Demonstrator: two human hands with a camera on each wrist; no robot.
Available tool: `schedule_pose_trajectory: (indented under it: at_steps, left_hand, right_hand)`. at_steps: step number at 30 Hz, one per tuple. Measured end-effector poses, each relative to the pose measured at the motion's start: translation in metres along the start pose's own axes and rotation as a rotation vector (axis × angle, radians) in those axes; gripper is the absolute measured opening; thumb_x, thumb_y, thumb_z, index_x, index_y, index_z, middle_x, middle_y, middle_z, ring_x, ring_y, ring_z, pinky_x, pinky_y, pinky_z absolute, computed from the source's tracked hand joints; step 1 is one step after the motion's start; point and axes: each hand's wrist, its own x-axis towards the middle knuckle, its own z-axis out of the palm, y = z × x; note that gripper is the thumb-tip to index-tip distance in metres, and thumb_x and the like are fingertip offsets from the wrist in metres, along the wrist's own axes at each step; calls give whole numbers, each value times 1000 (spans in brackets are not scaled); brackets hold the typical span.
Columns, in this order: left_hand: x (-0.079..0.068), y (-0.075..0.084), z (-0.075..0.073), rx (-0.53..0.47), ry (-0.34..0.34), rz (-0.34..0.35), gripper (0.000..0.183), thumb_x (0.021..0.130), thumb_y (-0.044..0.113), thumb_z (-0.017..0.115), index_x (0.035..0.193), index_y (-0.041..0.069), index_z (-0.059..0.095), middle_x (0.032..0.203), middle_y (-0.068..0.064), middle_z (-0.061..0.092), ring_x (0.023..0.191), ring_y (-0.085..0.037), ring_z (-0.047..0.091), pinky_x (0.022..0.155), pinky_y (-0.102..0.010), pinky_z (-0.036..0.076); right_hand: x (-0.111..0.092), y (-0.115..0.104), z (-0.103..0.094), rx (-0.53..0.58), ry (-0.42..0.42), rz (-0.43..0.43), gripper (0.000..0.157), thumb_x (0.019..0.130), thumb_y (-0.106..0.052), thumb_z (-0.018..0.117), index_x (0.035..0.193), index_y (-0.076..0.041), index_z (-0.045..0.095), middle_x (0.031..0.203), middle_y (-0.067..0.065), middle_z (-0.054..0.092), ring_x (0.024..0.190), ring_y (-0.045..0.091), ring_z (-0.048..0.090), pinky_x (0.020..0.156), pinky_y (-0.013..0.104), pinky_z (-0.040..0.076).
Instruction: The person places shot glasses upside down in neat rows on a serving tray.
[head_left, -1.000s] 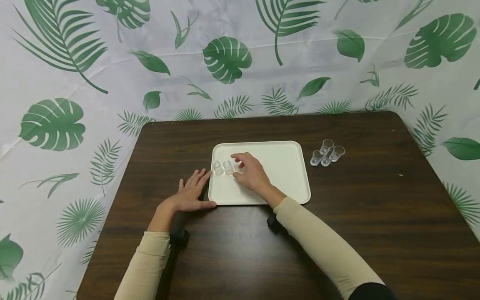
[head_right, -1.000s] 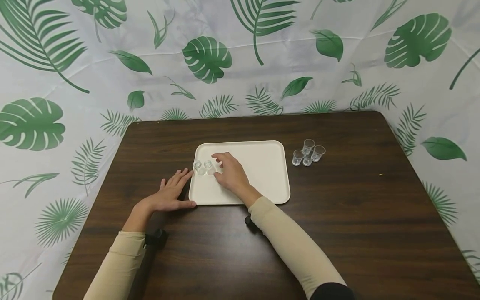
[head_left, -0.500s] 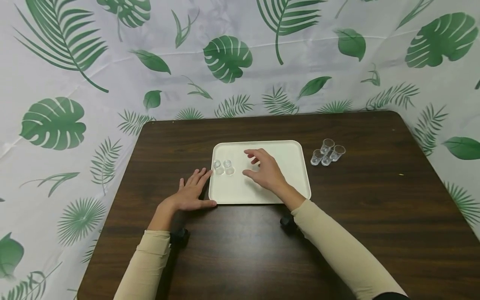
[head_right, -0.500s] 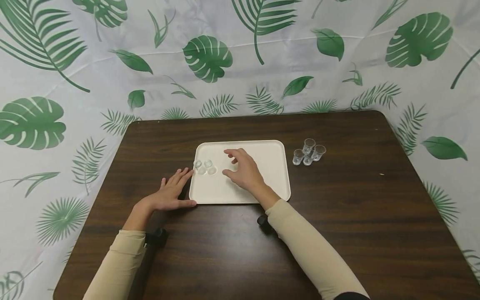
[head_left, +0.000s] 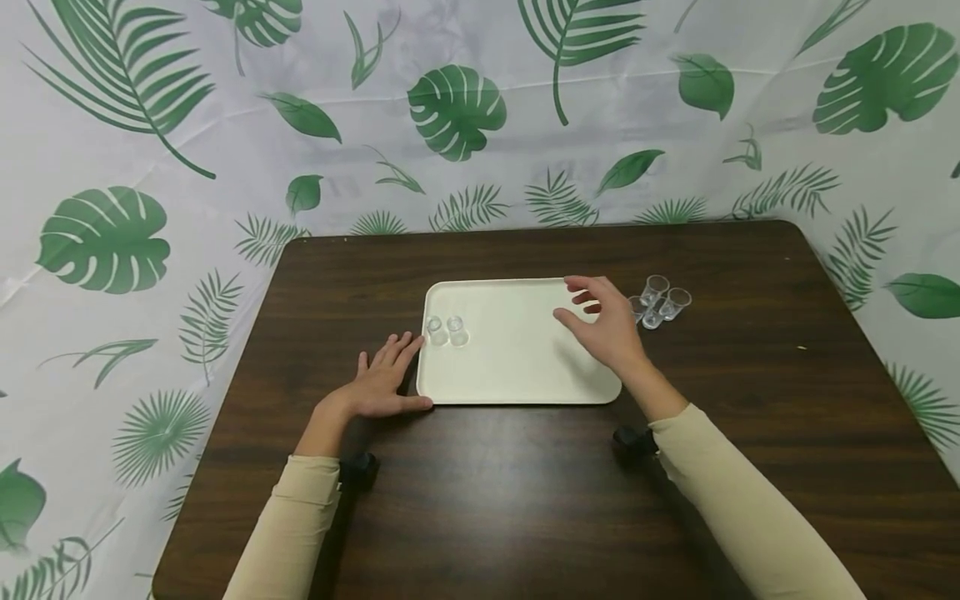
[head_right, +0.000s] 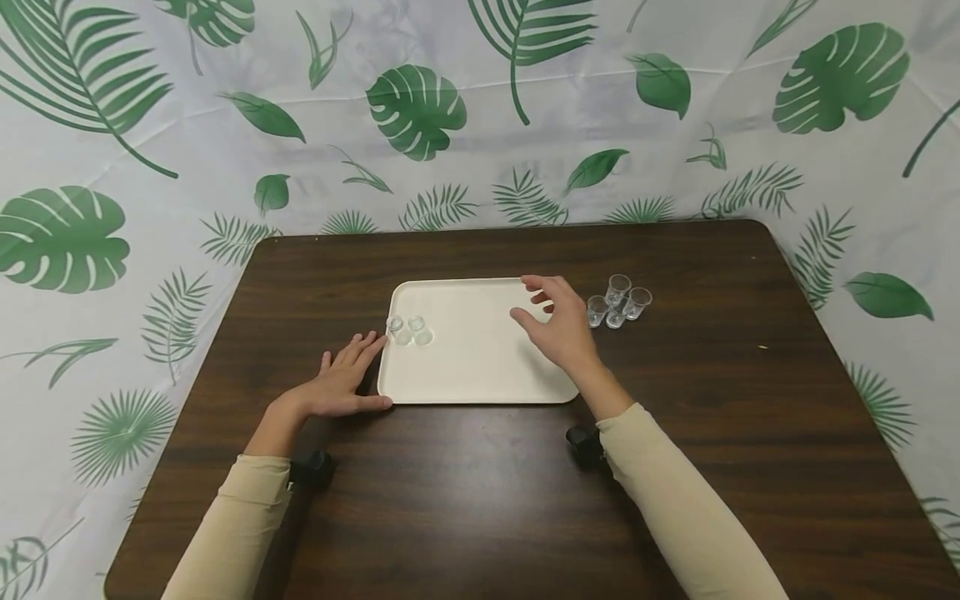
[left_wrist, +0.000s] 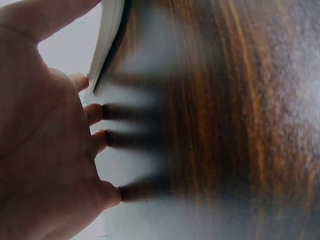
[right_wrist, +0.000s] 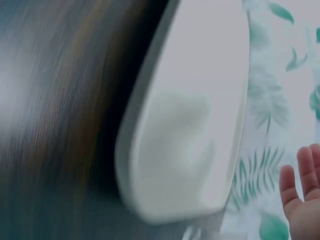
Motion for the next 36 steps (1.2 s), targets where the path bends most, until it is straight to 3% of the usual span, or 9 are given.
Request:
schedule_pose_trajectory:
  at_steps: [5, 9, 13, 20, 28, 33, 36]
  left_hand:
    - [0, 2, -1, -4, -3, -2, 103, 83, 59, 63, 156, 17, 3, 161, -12, 0, 146, -35, -5, 102, -73, -3]
    - [0, 3, -2, 1, -4, -6, 103, 83, 59, 63, 156, 18, 3, 161, -11, -1, 146, -34, -6, 103, -72, -3]
    - [-1, 2, -2, -7, 5, 2, 103, 83, 59, 63, 156, 17, 4, 161, -12, 0, 146, -36, -5, 103, -72, -2]
    - [-1, 1, 0, -2, 12, 5, 101, 83, 59, 62, 156, 18, 5, 161, -13, 1, 146, -35, -5, 103, -72, -2]
    - [-2, 3, 0, -7, 4, -5, 102, 83, 59, 63, 156, 19, 4, 161, -12, 0, 146, -34, -6, 104, -71, -2]
    - [-2, 3, 1, -11, 8, -7, 101, 84, 59, 63, 156, 19, 4, 161, -11, 0, 146, -33, -6, 104, -71, -3]
    - [-3, 2, 1, -13, 8, -6, 101, 84, 59, 63, 156, 19, 4, 161, -11, 0, 146, -33, -6, 104, -71, -3]
  right_hand:
    - [4, 13, -34, -69, 86, -30, 38, 83, -12, 75, 119, -6, 65, 107, 12, 62, 93, 27, 58, 78, 43, 45]
    - [6, 26, -62, -96, 174, -3, 33, 84, -13, 73, 116, -6, 67, 106, 13, 62, 93, 19, 55, 78, 38, 41]
    - [6, 40, -84, -108, 272, 83, 29, 88, -14, 67, 115, -6, 68, 108, 10, 61, 94, 13, 54, 79, 30, 43]
    - [-2, 60, -103, -101, 380, 267, 27, 91, -15, 58, 113, -2, 68, 107, 10, 60, 97, 20, 52, 77, 22, 38]
    - [-7, 79, -105, -49, 356, 435, 34, 96, -8, 44, 125, -3, 60, 116, 10, 59, 96, 6, 49, 82, 17, 35]
    - [-12, 90, -104, -38, 249, 467, 42, 92, 0, 44, 133, 0, 52, 123, 16, 58, 94, 5, 51, 77, 15, 38]
    - [-13, 96, -103, -51, 162, 465, 47, 89, 3, 50, 136, 2, 48, 125, 22, 57, 89, 4, 50, 73, 11, 39]
